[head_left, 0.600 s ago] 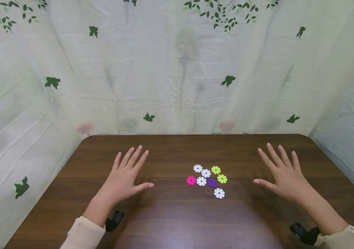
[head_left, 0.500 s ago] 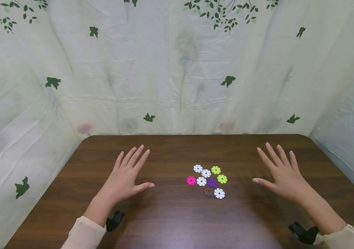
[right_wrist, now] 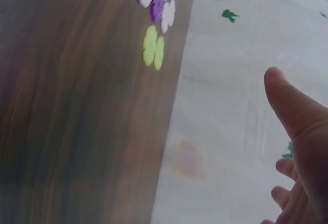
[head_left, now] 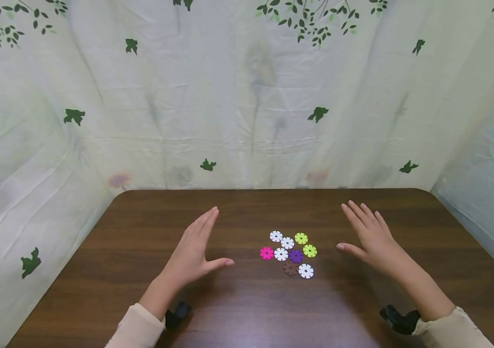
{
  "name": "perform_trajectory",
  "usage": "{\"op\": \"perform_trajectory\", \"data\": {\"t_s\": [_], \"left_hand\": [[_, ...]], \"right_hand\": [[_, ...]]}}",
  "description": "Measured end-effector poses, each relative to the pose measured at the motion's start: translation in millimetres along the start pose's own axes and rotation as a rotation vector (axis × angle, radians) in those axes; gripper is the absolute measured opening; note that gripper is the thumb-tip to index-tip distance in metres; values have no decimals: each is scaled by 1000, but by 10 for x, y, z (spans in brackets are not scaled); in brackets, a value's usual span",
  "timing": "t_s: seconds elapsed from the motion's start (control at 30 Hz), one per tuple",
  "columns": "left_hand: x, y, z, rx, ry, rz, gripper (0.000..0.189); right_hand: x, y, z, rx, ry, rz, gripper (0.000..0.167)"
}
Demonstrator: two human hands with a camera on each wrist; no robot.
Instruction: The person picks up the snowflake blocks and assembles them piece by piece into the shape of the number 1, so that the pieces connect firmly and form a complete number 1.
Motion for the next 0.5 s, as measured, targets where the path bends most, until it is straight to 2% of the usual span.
{"op": "perform_trajectory", "data": {"t_s": [0.17, 0.27, 0.5], "left_hand": [[5, 108, 4, -211, -128, -11, 105], [16, 181, -6, -291, -170, -15, 103], [13, 387, 0, -473, -268, -9, 94]], "right_hand": [[100, 72, 106, 48, -39, -15, 84], [136, 133, 150, 98, -52, -13, 81], [152, 341, 183, 228, -6, 44, 73]]}}
Point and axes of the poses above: each hand's wrist, its own x-axis towards the middle knuckle, its own y-axis out of the palm, z = x × y, the point moved 10 cm from there along x, towards the middle knuckle, and after that the axes turned 5 degrees about -x, right-handed, at the moved point
